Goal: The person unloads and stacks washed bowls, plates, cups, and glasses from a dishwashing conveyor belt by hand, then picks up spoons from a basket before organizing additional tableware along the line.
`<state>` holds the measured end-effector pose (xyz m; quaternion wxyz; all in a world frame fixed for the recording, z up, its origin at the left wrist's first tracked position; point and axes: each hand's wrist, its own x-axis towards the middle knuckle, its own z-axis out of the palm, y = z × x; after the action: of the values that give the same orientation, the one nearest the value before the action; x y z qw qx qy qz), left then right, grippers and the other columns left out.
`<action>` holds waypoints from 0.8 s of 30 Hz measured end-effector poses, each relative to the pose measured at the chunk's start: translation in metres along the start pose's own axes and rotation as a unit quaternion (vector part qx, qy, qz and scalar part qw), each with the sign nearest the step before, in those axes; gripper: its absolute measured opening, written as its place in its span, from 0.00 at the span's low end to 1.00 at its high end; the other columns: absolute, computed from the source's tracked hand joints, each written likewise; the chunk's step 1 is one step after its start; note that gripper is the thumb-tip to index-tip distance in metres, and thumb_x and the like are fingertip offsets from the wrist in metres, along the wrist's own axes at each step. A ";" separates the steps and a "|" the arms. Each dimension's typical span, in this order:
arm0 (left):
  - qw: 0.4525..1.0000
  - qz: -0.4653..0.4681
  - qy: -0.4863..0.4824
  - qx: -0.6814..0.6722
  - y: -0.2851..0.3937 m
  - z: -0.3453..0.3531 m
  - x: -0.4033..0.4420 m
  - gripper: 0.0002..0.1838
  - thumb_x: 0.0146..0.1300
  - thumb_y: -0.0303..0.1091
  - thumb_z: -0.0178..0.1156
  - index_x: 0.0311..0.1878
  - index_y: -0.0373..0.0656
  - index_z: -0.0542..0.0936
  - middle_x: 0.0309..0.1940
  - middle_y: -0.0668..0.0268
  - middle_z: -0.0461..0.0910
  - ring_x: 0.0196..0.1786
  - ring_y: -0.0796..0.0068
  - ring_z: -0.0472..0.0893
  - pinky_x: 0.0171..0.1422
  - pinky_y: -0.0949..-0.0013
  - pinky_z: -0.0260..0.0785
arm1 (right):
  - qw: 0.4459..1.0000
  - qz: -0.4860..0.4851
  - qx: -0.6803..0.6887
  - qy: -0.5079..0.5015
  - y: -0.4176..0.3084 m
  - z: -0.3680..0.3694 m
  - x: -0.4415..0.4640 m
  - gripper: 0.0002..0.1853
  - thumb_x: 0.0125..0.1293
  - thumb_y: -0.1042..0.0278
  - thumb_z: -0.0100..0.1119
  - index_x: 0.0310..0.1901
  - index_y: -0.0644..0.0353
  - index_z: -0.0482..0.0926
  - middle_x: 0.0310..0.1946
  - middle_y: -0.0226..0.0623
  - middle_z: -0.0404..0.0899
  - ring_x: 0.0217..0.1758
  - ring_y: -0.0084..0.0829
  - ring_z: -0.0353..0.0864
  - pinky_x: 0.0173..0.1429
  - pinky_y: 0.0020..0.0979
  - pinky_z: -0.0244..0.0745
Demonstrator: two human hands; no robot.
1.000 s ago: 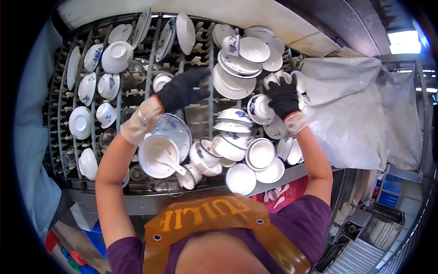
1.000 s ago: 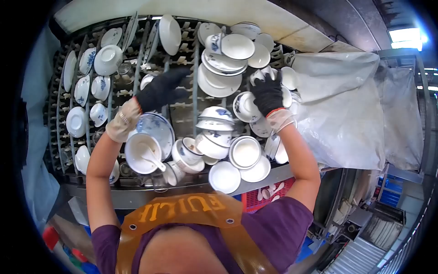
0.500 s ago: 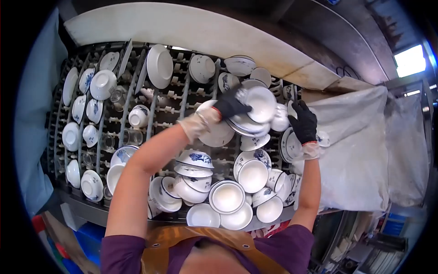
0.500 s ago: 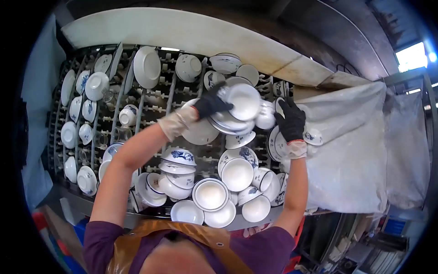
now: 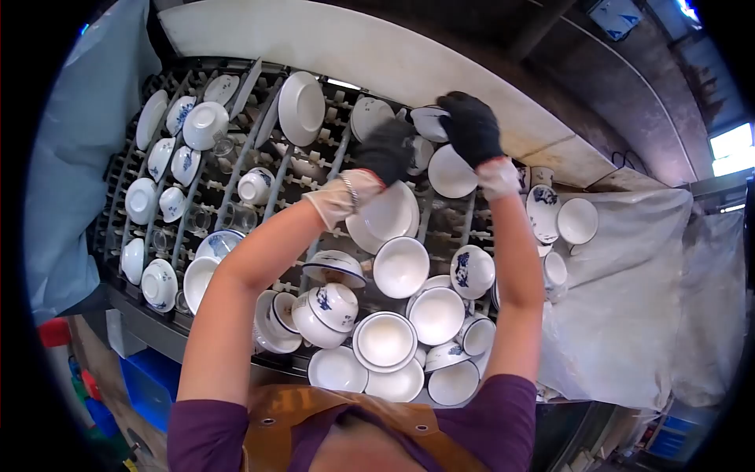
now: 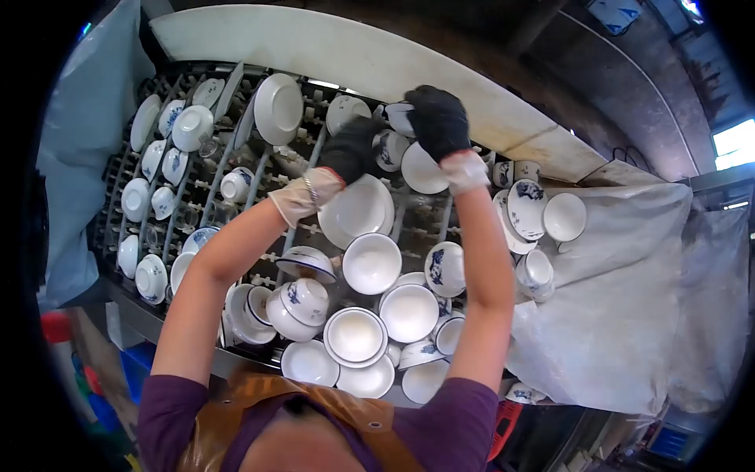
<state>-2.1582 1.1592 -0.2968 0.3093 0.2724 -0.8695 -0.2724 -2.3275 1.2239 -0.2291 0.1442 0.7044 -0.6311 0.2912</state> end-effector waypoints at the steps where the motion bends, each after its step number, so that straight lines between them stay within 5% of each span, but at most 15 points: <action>1: 0.995 -0.064 0.038 0.068 -0.007 -0.023 0.003 0.23 0.47 0.40 0.64 0.47 0.40 0.77 0.46 0.52 0.77 0.52 0.53 0.73 0.60 0.59 0.64 | 0.997 -0.024 -0.073 -0.031 0.004 0.025 0.006 0.17 0.47 0.65 0.62 0.42 0.51 0.80 0.41 0.38 0.80 0.45 0.40 0.78 0.48 0.40 0.72; 3: 0.977 -0.071 0.116 0.167 -0.033 -0.039 0.005 0.26 0.44 0.43 0.66 0.46 0.38 0.76 0.47 0.48 0.75 0.54 0.50 0.72 0.60 0.57 0.63 | 0.964 0.048 -0.195 -0.173 -0.002 0.065 0.014 0.20 0.45 0.59 0.65 0.44 0.46 0.79 0.36 0.35 0.80 0.41 0.38 0.79 0.43 0.42 0.71; 5: 0.966 -0.096 0.072 0.227 -0.044 -0.051 0.015 0.35 0.45 0.49 0.68 0.53 0.38 0.72 0.47 0.48 0.74 0.54 0.51 0.72 0.58 0.55 0.65 | 0.944 0.110 -0.218 -0.220 -0.012 0.062 0.016 0.15 0.49 0.63 0.59 0.41 0.45 0.78 0.34 0.34 0.81 0.41 0.37 0.81 0.44 0.45 0.68; 9: 0.968 -0.225 -0.008 0.108 -0.047 -0.047 0.047 0.37 0.42 0.53 0.68 0.52 0.37 0.73 0.49 0.48 0.74 0.54 0.51 0.73 0.59 0.56 0.65 | 0.964 0.166 -0.134 -0.161 0.010 0.032 -0.044 0.25 0.42 0.59 0.65 0.46 0.50 0.75 0.31 0.41 0.81 0.37 0.44 0.81 0.40 0.47 0.69; 12: 0.945 -0.230 -0.027 0.231 -0.049 -0.031 0.056 0.34 0.39 0.55 0.67 0.46 0.38 0.77 0.43 0.50 0.78 0.48 0.53 0.78 0.52 0.58 0.71 | 0.934 0.215 -0.200 -0.206 0.035 -0.026 -0.099 0.36 0.44 0.58 0.66 0.59 0.53 0.70 0.37 0.46 0.80 0.40 0.47 0.80 0.47 0.45 0.72; 15: 0.955 -0.240 -0.010 0.173 -0.053 -0.023 0.064 0.24 0.44 0.48 0.60 0.39 0.37 0.79 0.38 0.50 0.80 0.42 0.52 0.80 0.47 0.58 0.73 | 0.857 0.307 -0.284 -0.299 0.048 -0.056 -0.132 0.35 0.44 0.59 0.67 0.58 0.53 0.69 0.40 0.47 0.79 0.43 0.44 0.80 0.44 0.43 0.73; 17: 0.957 -0.235 -0.044 0.164 -0.032 -0.037 0.065 0.23 0.45 0.41 0.57 0.44 0.37 0.77 0.39 0.47 0.79 0.43 0.50 0.80 0.49 0.57 0.73 | 0.800 0.352 -0.379 -0.305 0.042 -0.068 -0.137 0.31 0.47 0.59 0.66 0.55 0.53 0.71 0.41 0.46 0.78 0.45 0.43 0.78 0.45 0.42 0.72; 18: 0.961 -0.231 -0.029 0.148 -0.027 -0.037 0.061 0.22 0.45 0.41 0.60 0.42 0.37 0.78 0.38 0.47 0.80 0.44 0.50 0.80 0.49 0.59 0.73 | 0.863 0.325 -0.313 -0.224 0.025 -0.072 -0.126 0.28 0.47 0.57 0.67 0.52 0.55 0.74 0.40 0.46 0.77 0.46 0.47 0.76 0.49 0.43 0.71; 19: 0.964 -0.228 -0.013 0.133 -0.024 -0.037 0.058 0.21 0.45 0.42 0.63 0.40 0.38 0.78 0.38 0.47 0.80 0.44 0.50 0.80 0.49 0.61 0.73 | 0.864 0.326 -0.311 -0.227 0.017 -0.067 -0.128 0.28 0.47 0.57 0.67 0.52 0.55 0.74 0.40 0.46 0.77 0.46 0.47 0.76 0.49 0.43 0.71; 21: 0.982 -0.162 -0.004 0.092 -0.033 -0.042 0.049 0.23 0.43 0.41 0.64 0.42 0.38 0.77 0.38 0.47 0.80 0.44 0.50 0.80 0.50 0.61 0.73 | 0.955 0.211 -0.093 -0.188 0.007 -0.057 -0.131 0.29 0.42 0.54 0.69 0.49 0.53 0.77 0.38 0.44 0.78 0.43 0.45 0.78 0.48 0.42 0.73; 22: 0.994 -0.096 0.003 0.045 -0.038 -0.045 0.042 0.25 0.41 0.41 0.65 0.43 0.37 0.76 0.39 0.47 0.79 0.44 0.50 0.80 0.51 0.61 0.72 | 0.955 0.213 -0.089 -0.186 0.011 -0.054 -0.138 0.29 0.42 0.54 0.69 0.49 0.53 0.77 0.38 0.44 0.78 0.43 0.45 0.78 0.48 0.42 0.73; 23: 0.989 -0.131 -0.069 0.018 -0.017 -0.078 0.037 0.35 0.34 0.38 0.70 0.50 0.37 0.73 0.42 0.50 0.77 0.46 0.54 0.78 0.54 0.60 0.70 | 0.941 0.215 -0.040 -0.259 0.017 -0.048 -0.150 0.30 0.41 0.53 0.70 0.49 0.54 0.78 0.41 0.44 0.78 0.45 0.45 0.77 0.50 0.41 0.72; 24: 0.987 -0.119 -0.100 -0.050 -0.022 -0.098 0.036 0.33 0.36 0.36 0.68 0.50 0.36 0.73 0.43 0.53 0.77 0.46 0.59 0.78 0.53 0.63 0.70 | 0.919 0.214 0.010 -0.331 0.022 -0.043 -0.163 0.30 0.41 0.53 0.70 0.48 0.55 0.78 0.43 0.45 0.78 0.47 0.44 0.77 0.51 0.40 0.72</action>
<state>-2.1081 1.0912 -0.2321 0.1993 0.3291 -0.8430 -0.3760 -2.3644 1.3763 -0.2949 -0.1460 0.6097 -0.7757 0.0717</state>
